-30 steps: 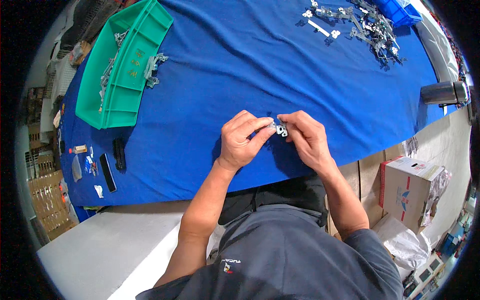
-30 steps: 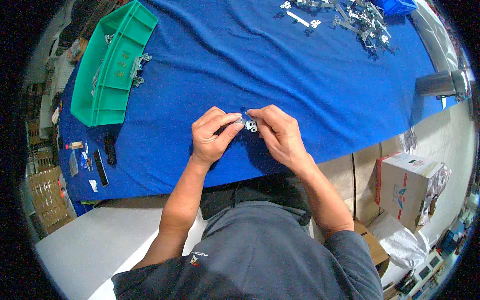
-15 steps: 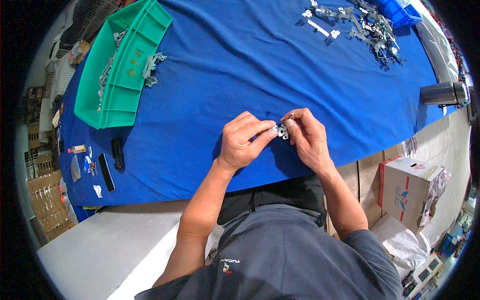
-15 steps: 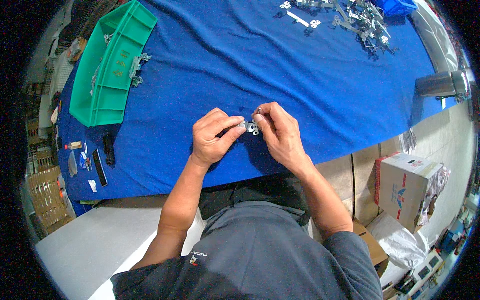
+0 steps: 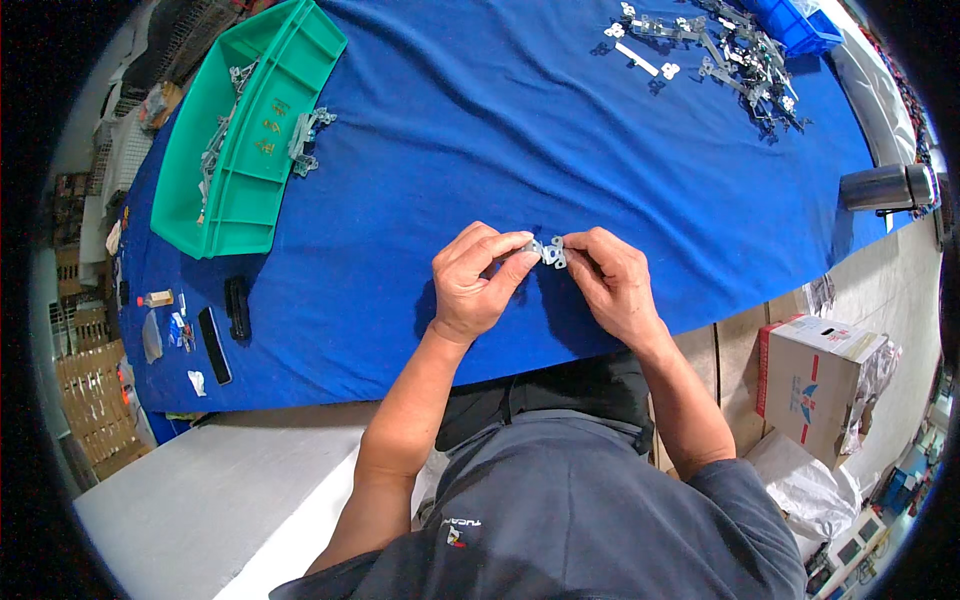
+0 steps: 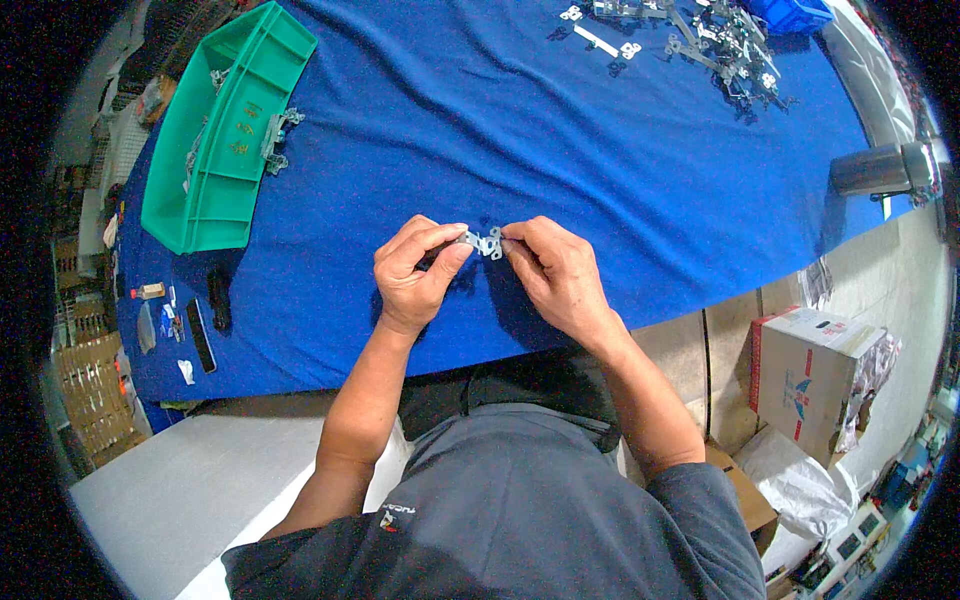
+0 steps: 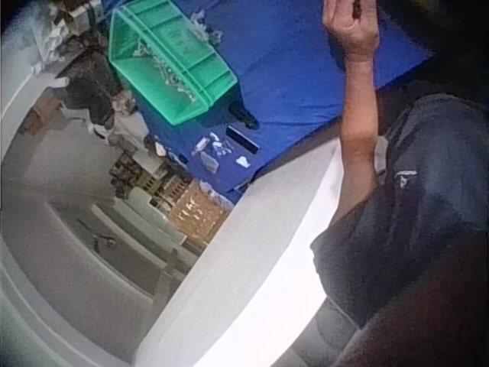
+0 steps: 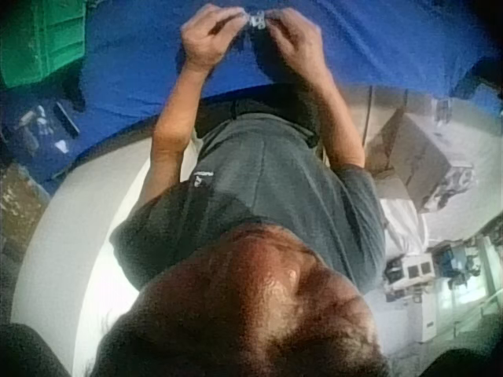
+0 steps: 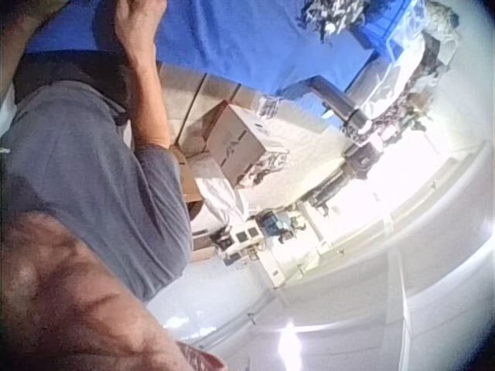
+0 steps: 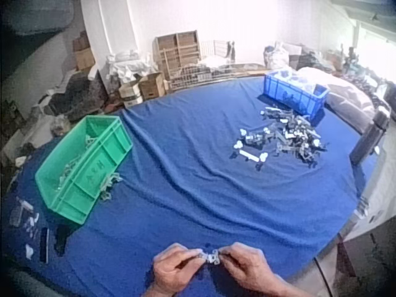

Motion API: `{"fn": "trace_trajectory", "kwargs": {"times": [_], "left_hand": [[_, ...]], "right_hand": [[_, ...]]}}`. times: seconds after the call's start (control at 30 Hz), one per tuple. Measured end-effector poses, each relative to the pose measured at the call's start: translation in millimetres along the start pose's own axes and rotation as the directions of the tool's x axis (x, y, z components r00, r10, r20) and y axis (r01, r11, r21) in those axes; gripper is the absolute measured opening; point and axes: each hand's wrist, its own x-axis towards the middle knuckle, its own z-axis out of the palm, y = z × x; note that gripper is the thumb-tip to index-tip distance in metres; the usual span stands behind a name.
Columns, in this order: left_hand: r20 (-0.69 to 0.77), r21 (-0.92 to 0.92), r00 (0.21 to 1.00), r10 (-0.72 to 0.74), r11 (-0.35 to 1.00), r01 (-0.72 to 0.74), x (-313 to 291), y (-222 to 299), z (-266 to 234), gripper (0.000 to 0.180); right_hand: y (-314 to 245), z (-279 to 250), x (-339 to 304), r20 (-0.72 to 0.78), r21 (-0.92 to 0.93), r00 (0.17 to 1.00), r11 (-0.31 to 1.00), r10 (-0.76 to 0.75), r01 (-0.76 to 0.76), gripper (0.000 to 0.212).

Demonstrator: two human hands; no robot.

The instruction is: The person picks up a metal bracket and a small metal piece by hand, joins them together, and places the assembly into a green bin before repeating the process.

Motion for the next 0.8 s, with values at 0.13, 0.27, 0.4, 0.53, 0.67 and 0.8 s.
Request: {"fn": "trace_trajectory", "kwargs": {"times": [0.13,0.27,0.4,0.53,0.67,0.8], "left_hand": [[-0.012,-0.005,1.0,-0.021,1.0,0.02,0.7,1.9,-0.3,0.019],[-0.001,-0.042,0.999,-0.047,0.998,0.047,1.9,1.7,0.3,0.02],[0.021,0.0,1.0,-0.011,1.0,0.011,1.0,0.1,-1.1,0.02],[0.033,-0.023,0.999,-0.035,0.999,0.035,0.7,0.0,-1.0,0.02],[0.097,0.003,0.995,-0.025,1.0,0.025,0.5,3.9,-2.7,0.019],[0.022,-0.003,1.0,-0.019,1.0,0.019,0.8,3.6,-0.4,0.019]], "right_hand": [[-0.5,-0.7,-0.7,0.015,-0.002,1.0,1.0,0.008,-0.008,0.011],[-1.2,0.5,-0.3,-0.011,-0.005,1.0,1.0,0.018,-0.018,0.01],[0.3,1.0,-0.1,-0.011,-0.031,1.0,0.999,0.018,-0.018,0.009],[1.4,2.4,-0.1,-0.03,-0.031,1.0,1.0,0.0,-0.001,0.008],[3.3,3.1,-0.5,-0.054,-0.015,0.999,1.0,0.004,-0.005,0.007],[-0.7,0.1,-0.5,-0.008,-0.013,0.999,0.999,0.048,-0.048,0.008]]}}
